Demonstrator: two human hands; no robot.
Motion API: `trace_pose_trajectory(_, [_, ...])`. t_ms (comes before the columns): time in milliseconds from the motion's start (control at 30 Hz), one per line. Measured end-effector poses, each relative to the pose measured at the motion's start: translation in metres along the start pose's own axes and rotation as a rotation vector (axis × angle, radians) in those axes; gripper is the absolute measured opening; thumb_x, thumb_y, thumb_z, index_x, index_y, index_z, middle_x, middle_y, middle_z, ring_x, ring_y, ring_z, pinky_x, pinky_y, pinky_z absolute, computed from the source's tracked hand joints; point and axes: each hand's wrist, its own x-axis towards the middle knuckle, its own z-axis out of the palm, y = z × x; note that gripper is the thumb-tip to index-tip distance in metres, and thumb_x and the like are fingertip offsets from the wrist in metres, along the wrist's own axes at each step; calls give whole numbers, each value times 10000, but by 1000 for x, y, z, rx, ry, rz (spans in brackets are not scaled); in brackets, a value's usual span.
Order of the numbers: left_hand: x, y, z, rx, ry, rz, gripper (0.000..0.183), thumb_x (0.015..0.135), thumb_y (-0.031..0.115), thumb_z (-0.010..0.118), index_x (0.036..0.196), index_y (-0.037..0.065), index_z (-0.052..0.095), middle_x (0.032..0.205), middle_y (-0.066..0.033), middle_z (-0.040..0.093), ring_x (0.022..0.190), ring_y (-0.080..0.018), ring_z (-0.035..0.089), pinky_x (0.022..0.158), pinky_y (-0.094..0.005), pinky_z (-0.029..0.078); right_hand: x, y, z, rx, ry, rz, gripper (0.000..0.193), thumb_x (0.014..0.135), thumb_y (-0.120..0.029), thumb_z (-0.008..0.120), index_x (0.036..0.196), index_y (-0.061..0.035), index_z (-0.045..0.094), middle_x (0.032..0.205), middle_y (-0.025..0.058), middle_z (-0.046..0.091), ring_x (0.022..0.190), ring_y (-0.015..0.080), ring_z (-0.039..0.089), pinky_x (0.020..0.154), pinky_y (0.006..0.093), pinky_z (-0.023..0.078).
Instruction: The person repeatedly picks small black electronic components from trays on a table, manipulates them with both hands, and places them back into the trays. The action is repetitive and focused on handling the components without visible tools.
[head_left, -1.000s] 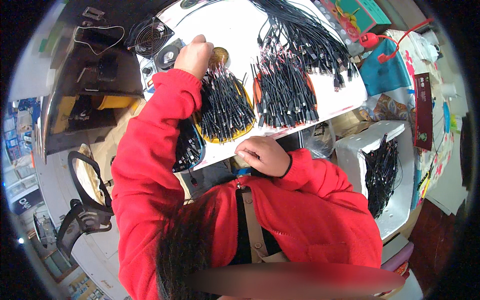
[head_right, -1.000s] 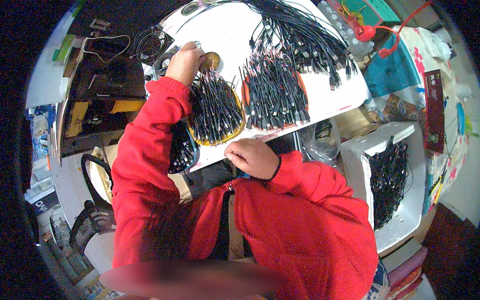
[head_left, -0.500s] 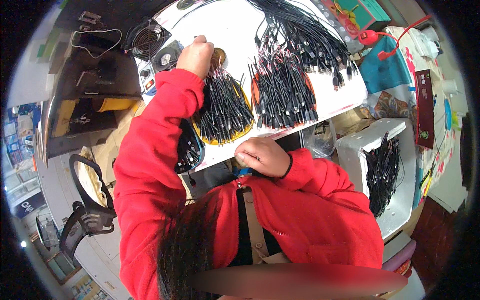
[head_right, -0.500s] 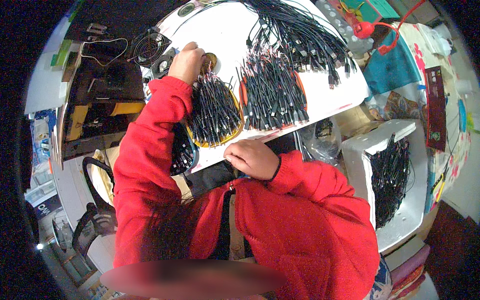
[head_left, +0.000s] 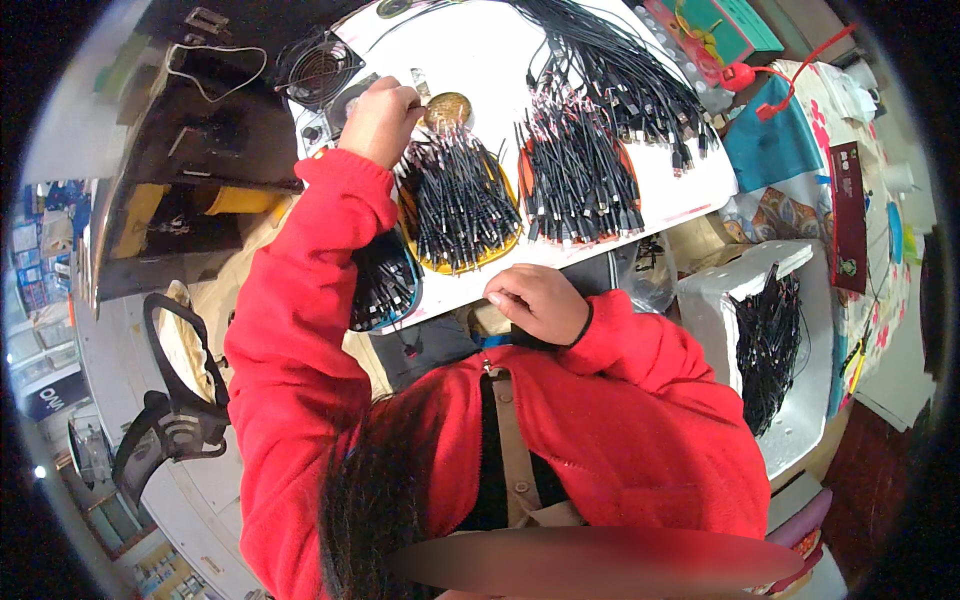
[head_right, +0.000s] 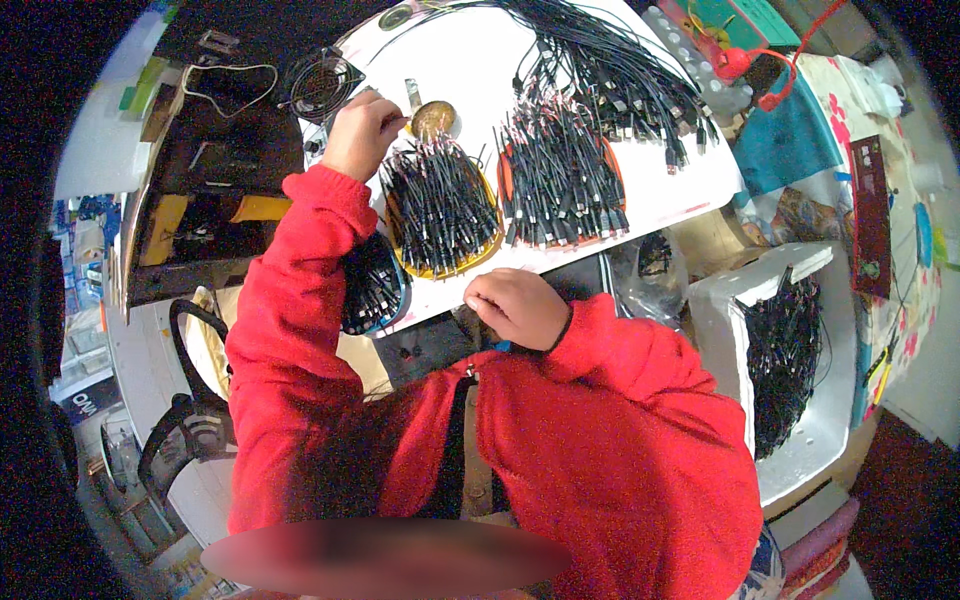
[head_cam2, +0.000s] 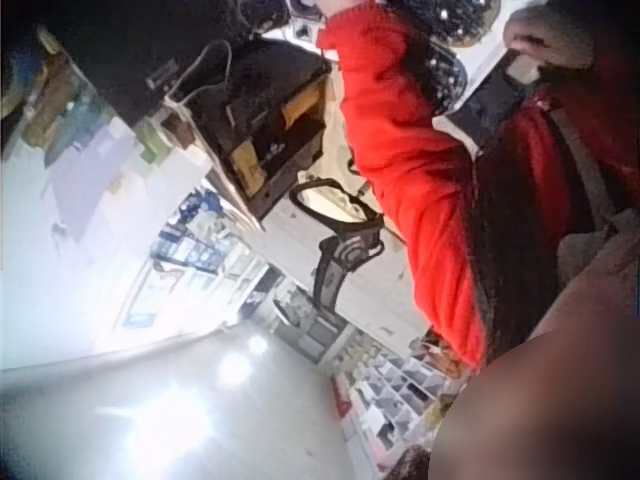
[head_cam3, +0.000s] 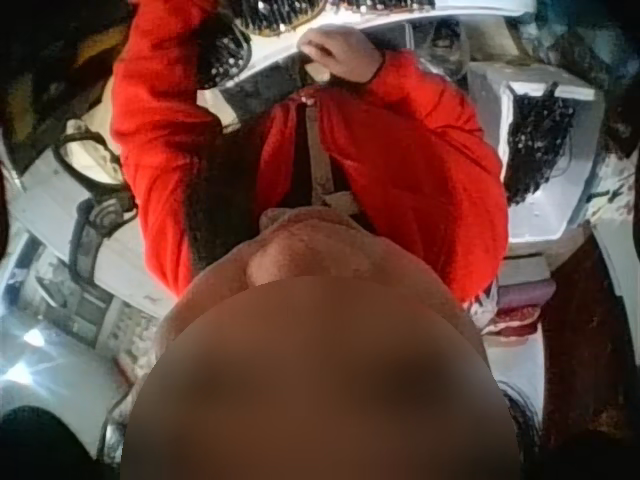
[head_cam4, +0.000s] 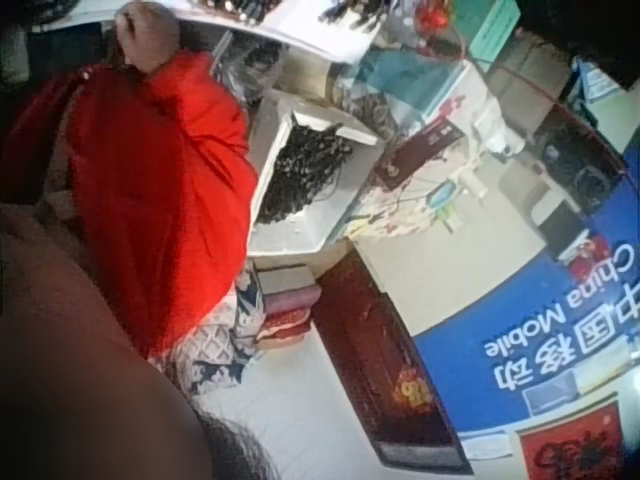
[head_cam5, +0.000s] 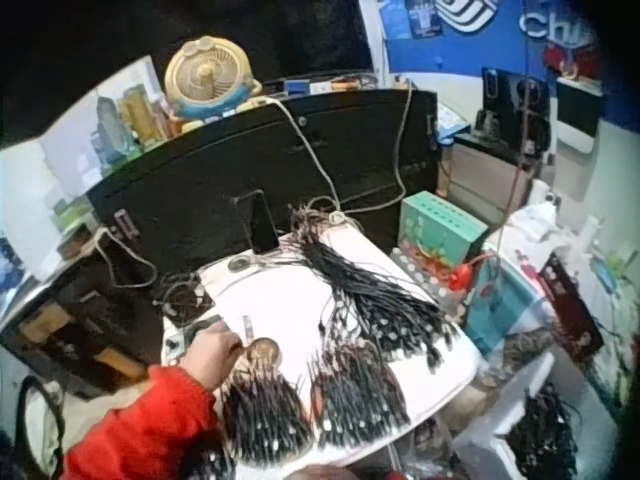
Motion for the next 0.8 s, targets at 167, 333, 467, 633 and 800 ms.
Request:
trace_pose_trajectory(167, [-30,-18,-36,61,40,-25,122,732,50,681,844,10,655,813,-136,594,757,-326,593,675,-380,478,0,-2,5,-63,25,-24,102,868,-138,545,876,-40,573,790,116,595,758,312,580,697,397,456])
trace_pose_trajectory(333, [-45,-53,-53,137,30,-82,129,740,53,676,866,28,670,817,-127,594,766,-320,598,683,-370,485,2,-3,7,-90,60,-57,84,863,-115,555,867,-37,587,755,103,591,707,281,573,657,367,453])
trace_pose_trajectory(467, [-41,-72,-49,185,-9,-62,126,739,50,674,863,24,672,814,-128,592,765,-318,600,684,-369,487,3,-3,9,-110,69,-50,84,860,-118,561,855,-38,589,756,97,599,696,278,573,654,362,456])
trace_pose_trajectory(633, [-29,-83,-43,205,-17,-87,114,734,49,676,845,21,676,814,-133,586,771,-323,600,700,-374,484,4,-2,9,-114,68,-33,79,856,-118,567,851,-44,593,754,97,602,705,282,582,655,369,456])
trace_pose_trajectory(800, [-17,-89,-41,240,-91,-111,96,751,93,662,821,29,681,819,-143,567,813,-335,599,717,-409,488,5,-1,6,-112,33,-16,73,850,-116,570,853,-49,598,748,105,599,713,295,585,655,376,455])
